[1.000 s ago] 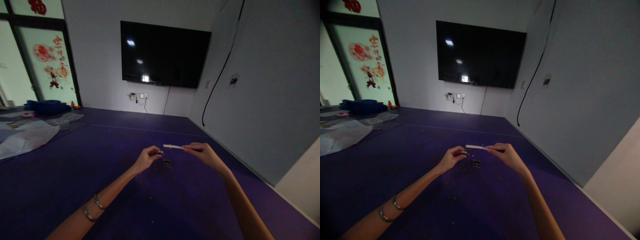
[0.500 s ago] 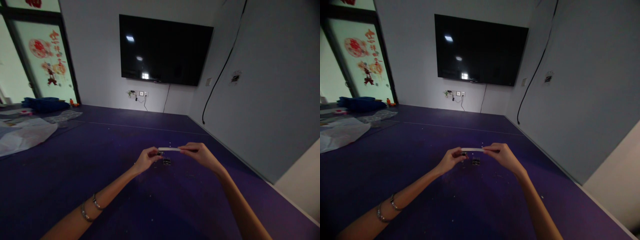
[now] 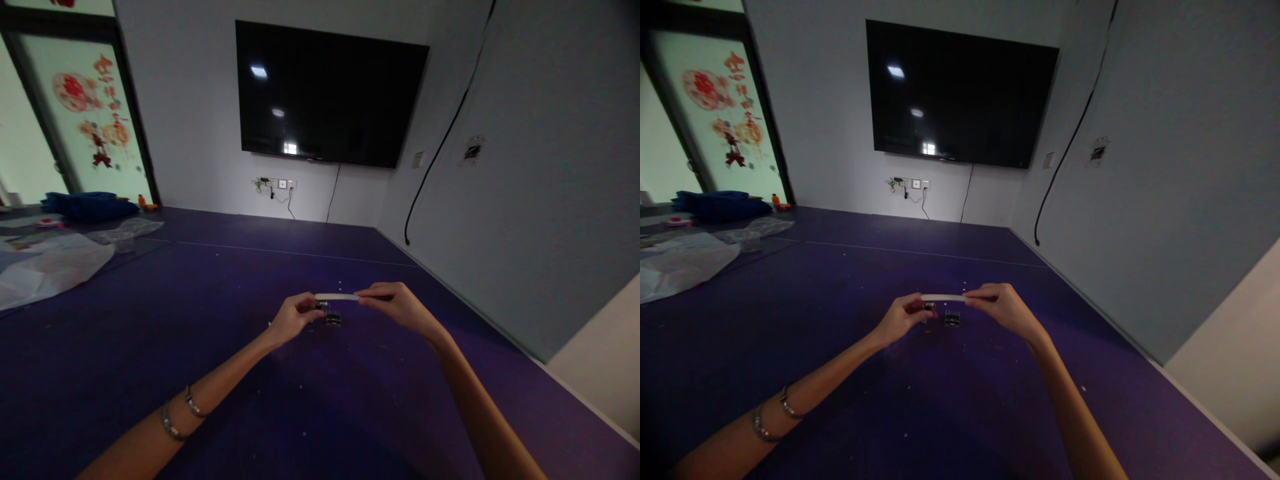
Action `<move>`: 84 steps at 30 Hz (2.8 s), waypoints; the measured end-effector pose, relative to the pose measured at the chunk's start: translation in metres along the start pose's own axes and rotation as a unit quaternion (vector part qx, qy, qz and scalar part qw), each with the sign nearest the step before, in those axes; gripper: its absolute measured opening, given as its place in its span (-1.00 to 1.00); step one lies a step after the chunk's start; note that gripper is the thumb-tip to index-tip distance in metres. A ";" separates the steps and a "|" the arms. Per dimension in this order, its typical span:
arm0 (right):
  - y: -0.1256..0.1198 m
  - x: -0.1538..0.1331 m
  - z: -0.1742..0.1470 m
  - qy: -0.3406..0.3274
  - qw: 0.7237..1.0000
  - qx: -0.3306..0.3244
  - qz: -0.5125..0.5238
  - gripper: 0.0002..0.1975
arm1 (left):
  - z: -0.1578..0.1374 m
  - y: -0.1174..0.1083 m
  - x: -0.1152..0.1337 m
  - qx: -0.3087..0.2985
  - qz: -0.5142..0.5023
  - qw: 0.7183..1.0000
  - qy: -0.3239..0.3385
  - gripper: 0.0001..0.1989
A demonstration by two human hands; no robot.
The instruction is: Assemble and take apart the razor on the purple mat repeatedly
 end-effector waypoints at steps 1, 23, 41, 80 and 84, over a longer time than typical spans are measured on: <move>-0.001 0.002 0.000 0.004 1.000 0.005 -0.003 -0.75 | 0.000 0.000 0.000 0.001 0.000 1.000 0.004 -0.84; -0.002 0.006 -0.003 0.022 0.997 -0.004 0.068 -0.73 | -0.008 0.005 0.013 -0.013 -0.016 1.000 0.015 -0.89; -0.008 0.001 -0.005 0.009 0.998 -0.012 0.059 -0.72 | -0.012 0.004 0.017 -0.013 -0.011 1.000 0.015 -0.88; -0.004 0.017 -0.009 0.023 0.994 0.003 0.103 -0.72 | -0.010 0.010 0.013 -0.030 -0.056 0.998 0.013 -0.83; -0.003 0.019 -0.010 0.021 0.995 -0.021 0.100 -0.70 | -0.011 0.011 0.013 -0.037 -0.061 0.997 0.013 -0.83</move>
Point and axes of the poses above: each hand's wrist, its own z-axis towards the middle knuckle, its own y-axis out of the palm, x = y × z, the point moved 7 cm from there along z, towards the middle knuckle, and after that the axes turned 15 degrees about -y, right-handed, at the moved point
